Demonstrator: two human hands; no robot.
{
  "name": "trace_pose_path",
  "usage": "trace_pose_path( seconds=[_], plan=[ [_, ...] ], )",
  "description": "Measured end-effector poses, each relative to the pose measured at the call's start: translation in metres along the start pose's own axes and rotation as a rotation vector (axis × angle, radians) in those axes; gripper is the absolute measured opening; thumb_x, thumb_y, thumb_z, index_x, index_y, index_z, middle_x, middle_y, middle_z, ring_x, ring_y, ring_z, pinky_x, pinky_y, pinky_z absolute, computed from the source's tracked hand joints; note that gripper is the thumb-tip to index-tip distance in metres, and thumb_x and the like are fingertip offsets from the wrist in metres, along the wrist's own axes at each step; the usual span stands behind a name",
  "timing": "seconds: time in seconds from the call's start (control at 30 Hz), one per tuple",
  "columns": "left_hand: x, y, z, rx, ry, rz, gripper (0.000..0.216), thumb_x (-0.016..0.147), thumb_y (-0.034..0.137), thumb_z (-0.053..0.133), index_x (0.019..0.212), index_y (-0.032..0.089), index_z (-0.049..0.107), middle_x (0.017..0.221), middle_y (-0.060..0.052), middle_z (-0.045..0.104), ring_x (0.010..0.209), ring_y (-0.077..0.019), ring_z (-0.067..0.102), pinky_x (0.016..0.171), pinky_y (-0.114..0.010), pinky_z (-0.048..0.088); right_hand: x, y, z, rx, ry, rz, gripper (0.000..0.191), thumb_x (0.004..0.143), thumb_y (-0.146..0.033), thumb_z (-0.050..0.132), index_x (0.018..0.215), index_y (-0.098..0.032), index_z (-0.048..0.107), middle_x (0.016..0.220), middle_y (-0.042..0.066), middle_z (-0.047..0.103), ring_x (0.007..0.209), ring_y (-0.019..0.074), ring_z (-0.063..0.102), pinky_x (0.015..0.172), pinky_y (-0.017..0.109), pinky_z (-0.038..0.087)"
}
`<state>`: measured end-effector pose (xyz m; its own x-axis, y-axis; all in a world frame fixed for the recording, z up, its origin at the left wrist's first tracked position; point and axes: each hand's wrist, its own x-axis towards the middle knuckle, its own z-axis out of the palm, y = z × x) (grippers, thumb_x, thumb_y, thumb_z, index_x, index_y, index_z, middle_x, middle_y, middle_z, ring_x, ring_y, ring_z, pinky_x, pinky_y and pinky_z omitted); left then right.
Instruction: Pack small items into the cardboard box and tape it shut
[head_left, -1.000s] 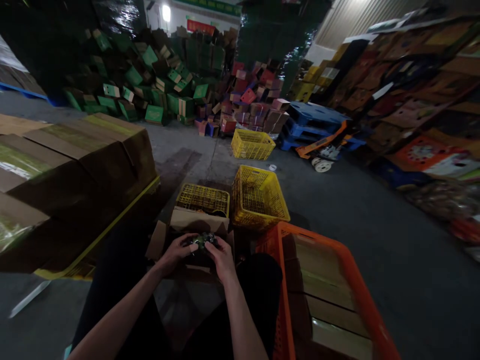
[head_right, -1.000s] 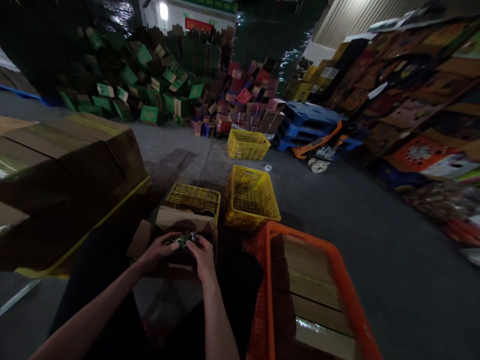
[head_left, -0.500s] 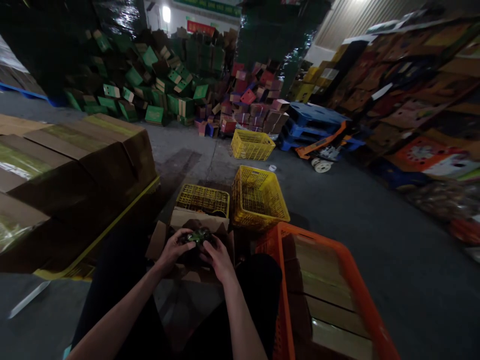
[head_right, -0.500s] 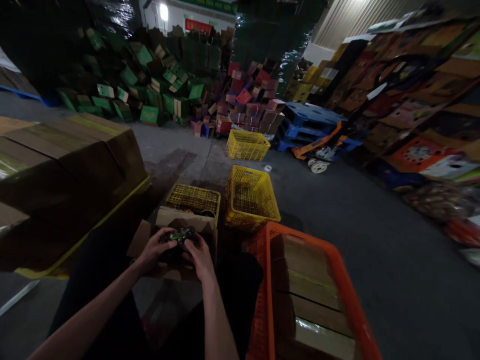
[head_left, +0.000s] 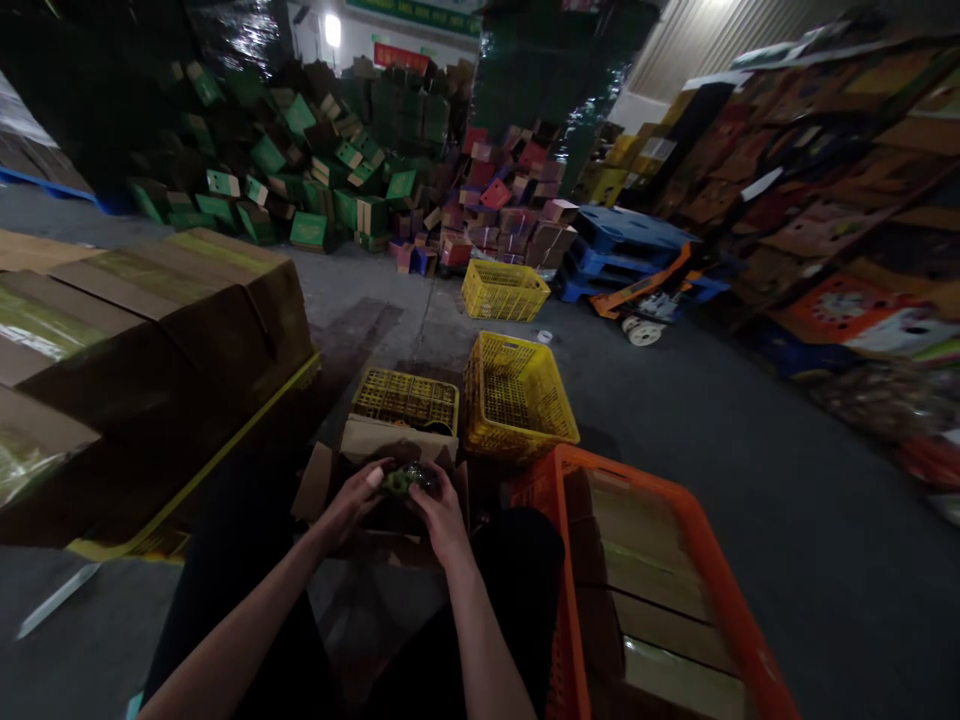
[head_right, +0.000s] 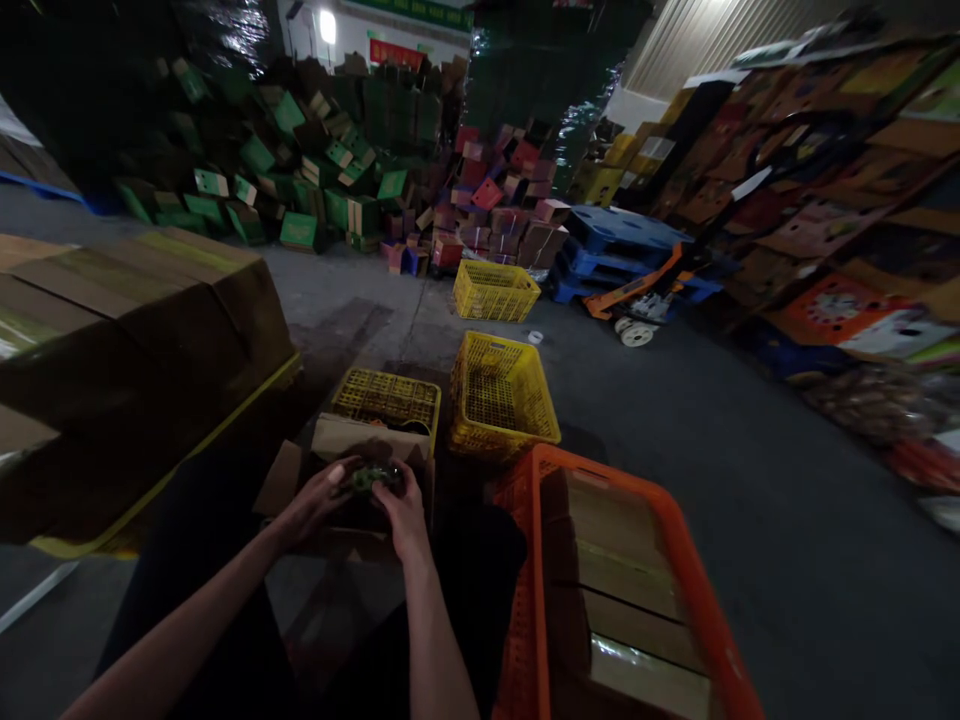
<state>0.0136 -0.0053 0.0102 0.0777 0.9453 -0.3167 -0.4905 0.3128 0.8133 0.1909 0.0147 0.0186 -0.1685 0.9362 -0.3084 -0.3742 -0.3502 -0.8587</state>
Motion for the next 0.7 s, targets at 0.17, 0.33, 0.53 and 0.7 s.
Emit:
trace_pose_path(
  seconds=[0.17,0.33,0.53,0.7],
  plan=[
    [0.0029,-0.0054,-0.0018,-0.074,-0.005,-0.195,0.071,0.072,0.063,0.078,0.127,0.021,0.063,0.132,-0.018,0.062,0.112,-0.0320,0.066,0.093,-0.044,0.052,-0.0001,-0.0006,-0.0003,-0.030,-0.070,-0.080,0.073,0.063,-0.025,0.086,0.130,-0.030,0.058,0.122,0.002,0.069,0.117,0.0242,0.062,0.101,0.038,0.049],
    [-0.0002,-0.0046,-0.0038,-0.083,-0.014,-0.061,0.053,0.068,0.042,0.088,0.111,0.021,0.065,0.126,-0.011,0.065,0.111,-0.0268,0.064,0.096,-0.041,0.051,0.0019,0.0033,-0.0010,-0.057,-0.094,-0.069,0.074,0.065,-0.023,0.084,0.134,-0.030,0.057,0.127,0.001,0.068,0.123,0.0232,0.059,0.108,0.039,0.043],
    [-0.0005,-0.0032,-0.0037,-0.013,0.064,0.084,0.050,0.066,0.037,0.088,0.104,0.020,0.061,0.103,-0.004,0.066,0.087,-0.0175,0.065,0.078,-0.028,0.053,0.0019,0.0039,-0.0010,-0.096,-0.131,0.050,0.055,0.068,-0.031,0.084,0.120,-0.025,0.067,0.122,0.004,0.071,0.118,0.0273,0.061,0.099,0.041,0.049],
    [-0.0040,-0.0041,-0.0063,0.124,0.056,0.152,0.045,0.068,0.036,0.086,0.099,0.020,0.057,0.086,0.002,0.064,0.070,-0.0122,0.060,0.064,-0.021,0.046,-0.0054,-0.0004,0.0040,-0.135,-0.269,0.069,0.051,0.073,-0.036,0.082,0.120,-0.025,0.067,0.124,0.004,0.070,0.115,0.0261,0.063,0.094,0.039,0.052]
  ],
)
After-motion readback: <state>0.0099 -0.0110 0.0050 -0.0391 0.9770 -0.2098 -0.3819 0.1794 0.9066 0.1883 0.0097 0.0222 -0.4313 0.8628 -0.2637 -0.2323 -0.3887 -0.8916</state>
